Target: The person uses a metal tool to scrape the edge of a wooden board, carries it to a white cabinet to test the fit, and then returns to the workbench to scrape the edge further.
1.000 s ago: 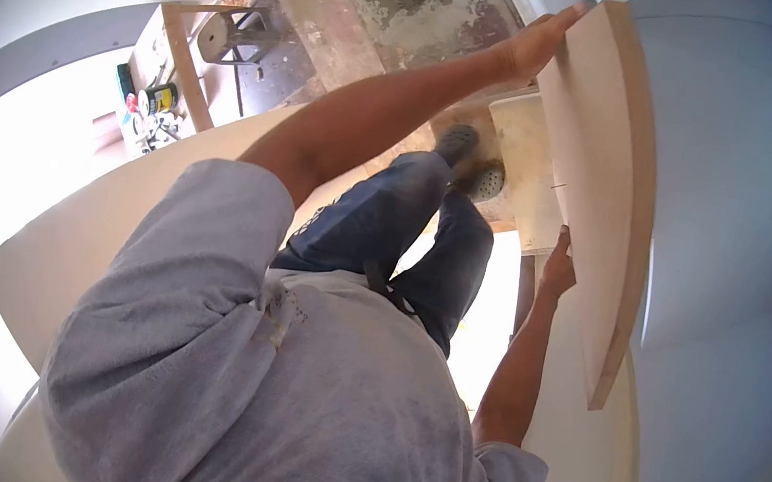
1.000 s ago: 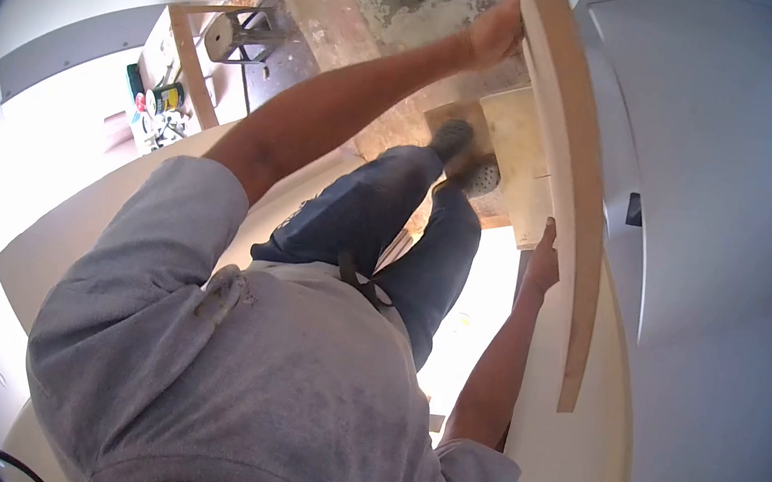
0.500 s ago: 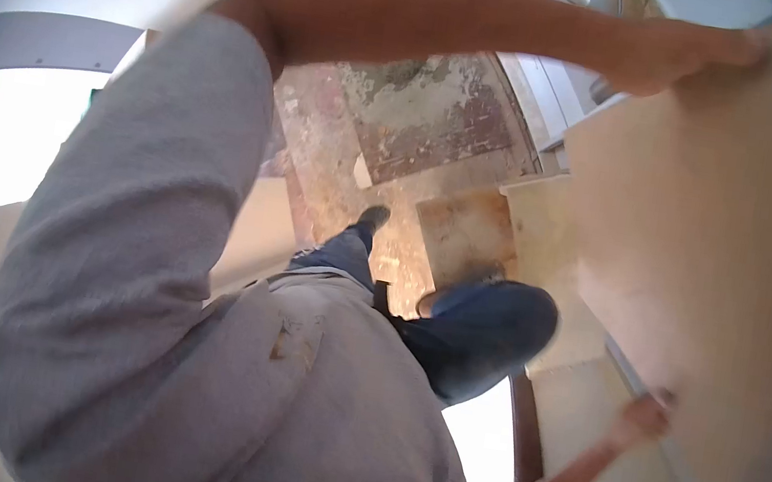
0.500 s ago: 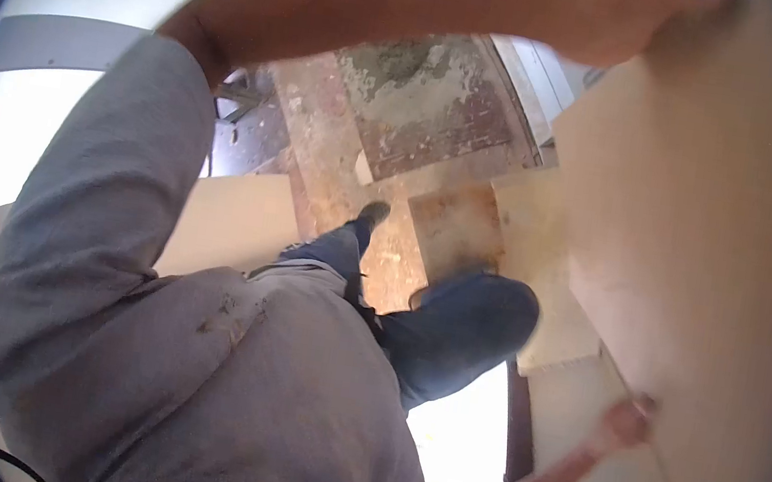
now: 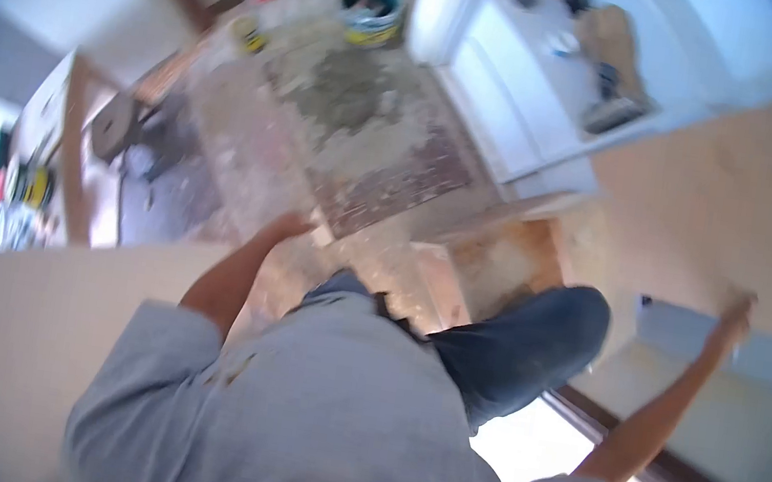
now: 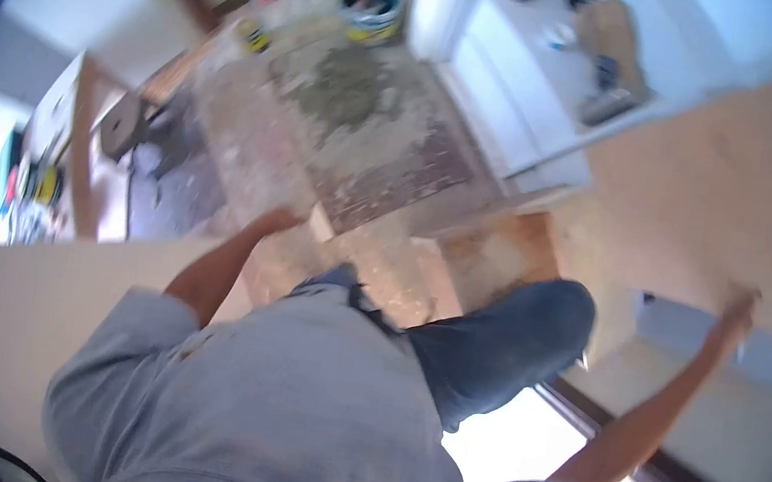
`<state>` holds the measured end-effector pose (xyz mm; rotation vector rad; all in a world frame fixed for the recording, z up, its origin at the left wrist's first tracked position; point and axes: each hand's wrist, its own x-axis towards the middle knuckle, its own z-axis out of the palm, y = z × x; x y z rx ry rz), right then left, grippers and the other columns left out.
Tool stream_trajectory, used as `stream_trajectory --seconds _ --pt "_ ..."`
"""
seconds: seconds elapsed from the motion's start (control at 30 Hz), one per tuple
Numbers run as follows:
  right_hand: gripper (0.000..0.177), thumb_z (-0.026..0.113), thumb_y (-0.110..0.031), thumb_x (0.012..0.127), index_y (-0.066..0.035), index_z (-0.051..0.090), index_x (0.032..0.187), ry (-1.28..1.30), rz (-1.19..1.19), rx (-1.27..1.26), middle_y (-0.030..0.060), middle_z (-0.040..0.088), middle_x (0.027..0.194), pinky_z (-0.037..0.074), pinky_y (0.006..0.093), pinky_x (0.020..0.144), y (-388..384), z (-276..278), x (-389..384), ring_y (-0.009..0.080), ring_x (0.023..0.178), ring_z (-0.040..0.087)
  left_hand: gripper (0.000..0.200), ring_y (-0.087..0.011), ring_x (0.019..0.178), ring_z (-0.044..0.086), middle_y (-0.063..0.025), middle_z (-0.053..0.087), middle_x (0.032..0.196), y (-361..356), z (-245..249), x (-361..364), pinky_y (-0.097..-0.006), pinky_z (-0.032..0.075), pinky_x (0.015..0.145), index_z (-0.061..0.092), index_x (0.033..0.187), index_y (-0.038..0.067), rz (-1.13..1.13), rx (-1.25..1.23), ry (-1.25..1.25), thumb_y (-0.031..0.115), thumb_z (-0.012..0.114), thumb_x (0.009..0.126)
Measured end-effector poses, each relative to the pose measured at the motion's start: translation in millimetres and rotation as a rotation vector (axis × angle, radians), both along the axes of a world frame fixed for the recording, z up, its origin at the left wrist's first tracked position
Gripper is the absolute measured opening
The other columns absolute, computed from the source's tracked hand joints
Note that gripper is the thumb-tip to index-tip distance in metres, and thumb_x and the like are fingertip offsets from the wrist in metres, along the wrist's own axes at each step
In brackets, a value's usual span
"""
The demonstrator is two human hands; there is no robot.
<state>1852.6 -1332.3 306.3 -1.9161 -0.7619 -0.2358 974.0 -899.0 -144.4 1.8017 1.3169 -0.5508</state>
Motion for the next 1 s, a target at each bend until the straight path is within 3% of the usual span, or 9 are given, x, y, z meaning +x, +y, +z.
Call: stream_trajectory --seconds 0.07,0.17,0.2,0.27,0.37,0.43,0.57,0.7,1.0 --pt "0.061 0.025 -0.037 0.115 0.0 0.02 0.162 0.303 0.327 0.296 0.0137 0.023 0.17 0.016 0.0388 0.128 -43 -39 76 0.0263 0.157 0.022 0.072 -0.037 0.136 0.052 -0.0251 0.055 0.147 -26 -2 -59 -0.0495 0.038 0.114 0.061 0.14 0.005 0.082 -0.18 -0.11 0.061 0.058 0.095" --pt "0.061 0.03 -0.042 0.113 0.001 0.038 0.155 -0.332 -0.188 -0.338 0.0189 0.043 0.157 0.027 0.0436 0.123 -10 5 -27 0.0334 0.146 0.038 0.067 -0.0422 0.13 0.056 -0.0273 0.063 0.135 -35 64 -65 -0.0466 0.042 0.111 0.065 0.132 -0.003 -0.102 -0.051 -0.15 0.053 0.062 0.095" --pt "0.062 0.032 -0.044 0.112 0.001 0.044 0.153 -0.41 -0.225 -0.462 0.0206 0.05 0.153 0.03 0.0452 0.121 -2 18 -53 0.0357 0.142 0.044 0.069 -0.0435 0.132 0.054 -0.0306 0.062 0.134 -17 12 -75 -0.0456 0.042 0.111 0.064 0.129 -0.008 -0.012 -0.037 -0.165 0.051 0.065 0.094" --pt "0.068 0.068 -0.05 0.098 0.004 0.056 0.138 0.285 -0.076 0.297 0.013 0.066 0.126 0.049 0.0383 0.102 47 55 -115 0.0226 0.116 0.063 0.068 -0.0441 0.129 0.056 -0.0317 0.062 0.133 14 55 -27 -0.0478 0.042 0.108 0.062 0.13 -0.009 -0.029 0.011 -0.191 0.048 0.065 0.094" --pt "0.06 0.07 -0.046 0.098 0.002 0.059 0.133 0.24 -0.01 0.333 0.0077 0.068 0.119 0.051 0.0356 0.095 48 56 -140 0.0171 0.109 0.064 0.059 -0.0381 0.124 0.059 -0.0245 0.063 0.135 67 61 22 -0.0492 0.044 0.103 0.06 0.132 -0.006 -0.267 0.19 -0.606 0.041 0.065 0.095" --pt "0.058 0.07 -0.043 0.099 0.001 0.058 0.134 0.194 -0.002 0.337 0.0082 0.068 0.12 0.051 0.0345 0.095 48 57 -141 0.0164 0.109 0.063 0.054 -0.0335 0.125 0.059 -0.019 0.063 0.135 89 120 116 -0.044 0.045 0.104 0.058 0.138 -0.001 -0.118 0.073 -0.502 0.035 0.066 0.098" --pt "0.06 0.067 -0.044 0.101 0.002 0.054 0.138 0.163 -0.01 0.382 0.0096 0.066 0.123 0.052 0.0335 0.093 53 48 -148 0.0171 0.109 0.063 0.065 -0.0239 0.121 0.061 -0.016 0.062 0.133 66 301 244 -0.0368 0.05 0.099 0.046 0.15 0.004 -0.042 -0.086 -1.067 0.037 0.07 0.099" --pt "0.062 0.067 -0.044 0.1 0.002 0.053 0.138 0.099 0.0 0.484 0.0088 0.066 0.122 0.053 0.0336 0.092 62 40 -150 0.0166 0.106 0.064 0.068 -0.0202 0.126 0.053 -0.0153 0.052 0.145 66 397 368 -0.0375 0.043 0.106 0.033 0.159 0.006 -0.302 -0.129 -1.268 0.03 0.064 0.104" --pt "0.058 0.066 -0.044 0.101 0.002 0.057 0.135 0.017 -0.106 0.507 0.0133 0.066 0.124 0.049 0.037 0.101 49 15 -136 0.0197 0.116 0.061 0.08 -0.0274 0.131 0.055 -0.0211 0.052 0.146 18 461 640 -0.041 0.048 0.104 0.028 0.158 0.001 -0.36 -0.217 -1.396 0.047 0.062 0.102"
